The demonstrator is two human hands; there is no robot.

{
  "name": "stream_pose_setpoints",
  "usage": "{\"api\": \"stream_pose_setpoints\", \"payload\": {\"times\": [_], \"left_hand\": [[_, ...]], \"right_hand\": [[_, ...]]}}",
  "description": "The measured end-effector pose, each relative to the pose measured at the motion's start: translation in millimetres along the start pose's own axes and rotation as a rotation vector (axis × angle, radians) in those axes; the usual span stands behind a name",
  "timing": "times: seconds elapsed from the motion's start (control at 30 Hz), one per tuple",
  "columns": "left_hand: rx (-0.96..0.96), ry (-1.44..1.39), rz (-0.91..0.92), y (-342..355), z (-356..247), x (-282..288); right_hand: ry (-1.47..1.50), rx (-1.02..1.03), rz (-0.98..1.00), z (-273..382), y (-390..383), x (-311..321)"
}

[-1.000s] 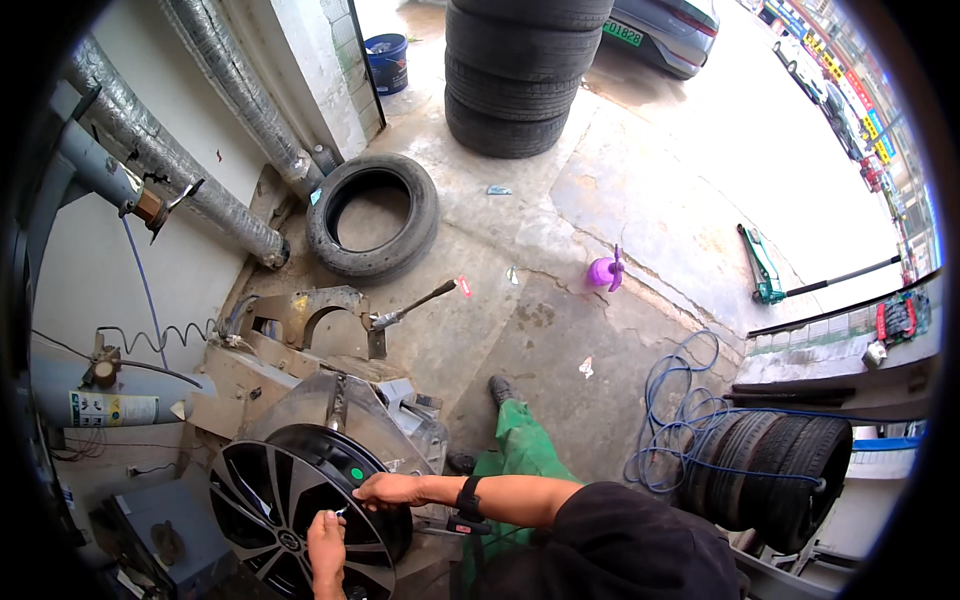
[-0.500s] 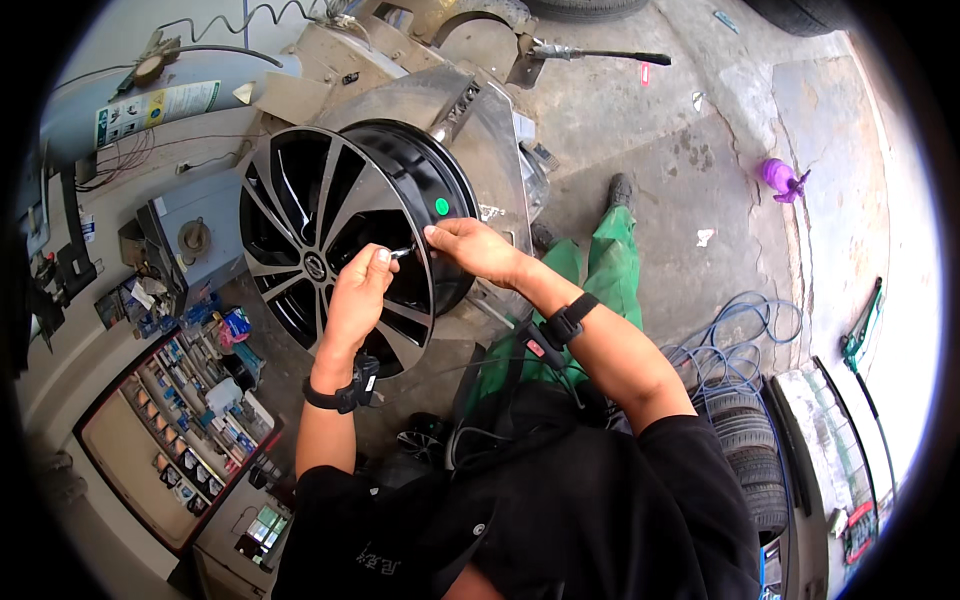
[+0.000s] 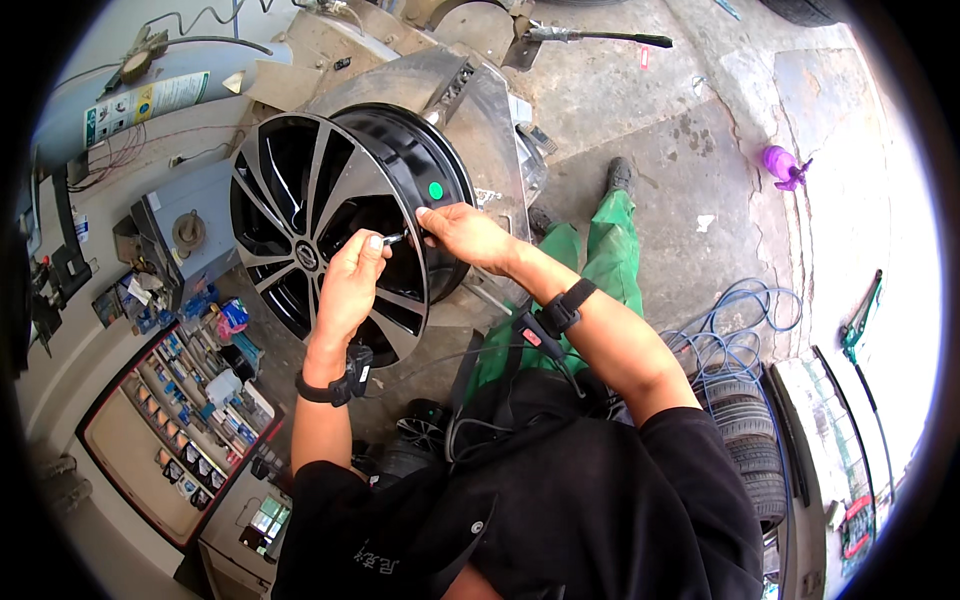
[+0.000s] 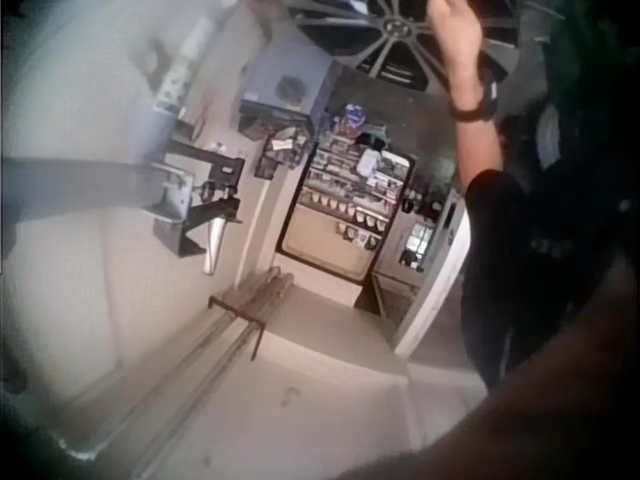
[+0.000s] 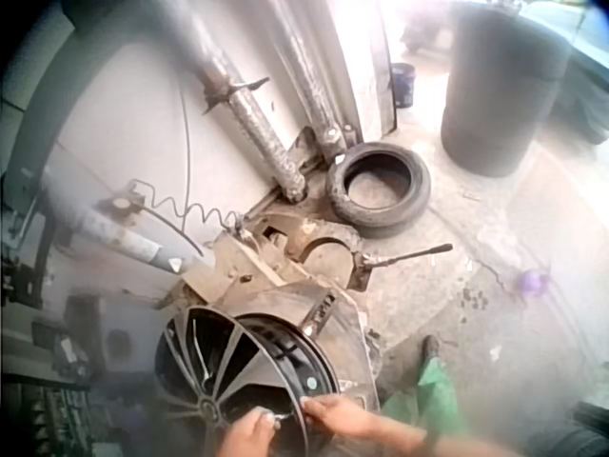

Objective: The person places a car wheel onto a tire changer machine, inserts a new valve stem through the rim by hand, and uses a valve stem tool to pull the stem into its final seated position.

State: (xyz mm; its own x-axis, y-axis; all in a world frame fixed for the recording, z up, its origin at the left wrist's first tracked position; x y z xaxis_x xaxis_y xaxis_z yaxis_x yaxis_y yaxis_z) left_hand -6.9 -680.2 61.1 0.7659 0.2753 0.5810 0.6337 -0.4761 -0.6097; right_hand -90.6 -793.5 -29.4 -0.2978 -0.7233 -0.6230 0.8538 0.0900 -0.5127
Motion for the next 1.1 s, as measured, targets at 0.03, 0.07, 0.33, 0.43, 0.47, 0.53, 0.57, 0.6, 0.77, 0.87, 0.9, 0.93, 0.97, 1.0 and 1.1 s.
{"api": "stream_pose_setpoints", "payload": {"times": [0.03, 0.07, 0.33, 0.43, 0.47, 0.53, 0.57, 0.6, 0.77, 0.87, 0.9, 0.93, 0.97, 1.0, 1.1], "left_hand": [[-0.009, 0.002, 0.004, 0, 0, 0], [-0.001, -0.011, 0.005, 0, 1, 0], [0.014, -0.009, -0.005, -1, 2, -1], [0.017, -0.004, 0.009, 0, 2, -1], [0.015, -0.006, 0.008, 0, 2, -1], [0.010, -0.009, 0.007, -1, 2, -1], [0.005, 0.000, 0.004, -1, 1, -1], [0.000, 0.008, 0.001, -1, 0, -1], [-0.002, 0.005, 0.004, 1, 3, -1], [0.015, -0.005, 0.017, 0, 0, 0], [0.021, -0.017, 0.017, -1, 1, -1], [0.026, -0.028, 0.017, -1, 1, -1], [0.057, -0.049, 0.022, -1, 3, -2], [0.088, -0.070, 0.026, -1, 4, -2], [0.129, -0.102, 0.022, -1, 5, -5]], "right_hand": [[-0.027, -0.020, 0.007, -2, 2, 2], [-0.054, -0.041, 0.013, -3, 2, 3], [0.027, -0.029, -0.034, -4, 1, 2], [-0.031, -0.094, -0.050, -3, -3, 4], [-0.041, -0.112, -0.051, -4, -4, 5], [0.055, -0.034, 0.014, 0, -7, 1], [0.103, 0.006, 0.046, 2, -8, 0], [0.129, 0.003, 0.040, -3, -5, 1], [0.233, -0.153, 0.038, -18, -3, 1], [0.081, -0.173, -0.005, -5, -11, 0], [0.095, -0.129, 0.007, -2, -11, -1], [0.109, -0.085, 0.018, -1, -10, -1], [0.122, -0.041, 0.030, 0, -9, -1], [0.088, 0.000, 0.023, 0, -7, 0], [-0.010, 0.086, 0.001, 2, -2, 0]]}}
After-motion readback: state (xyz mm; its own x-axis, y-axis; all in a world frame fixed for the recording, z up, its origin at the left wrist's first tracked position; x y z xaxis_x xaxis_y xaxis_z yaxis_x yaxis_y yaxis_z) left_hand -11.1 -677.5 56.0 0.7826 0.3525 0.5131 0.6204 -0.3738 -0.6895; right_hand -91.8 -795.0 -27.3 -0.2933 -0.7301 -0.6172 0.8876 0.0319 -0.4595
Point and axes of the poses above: each hand's wrist, its own y-axis towards the middle knuckle, its own x-axis out of the back of the hand, z = x × y, the point moved 9 cm from there along y, towards the middle knuckle, and after that the axes turned 12 degrees about y, right-handed, at the moved point
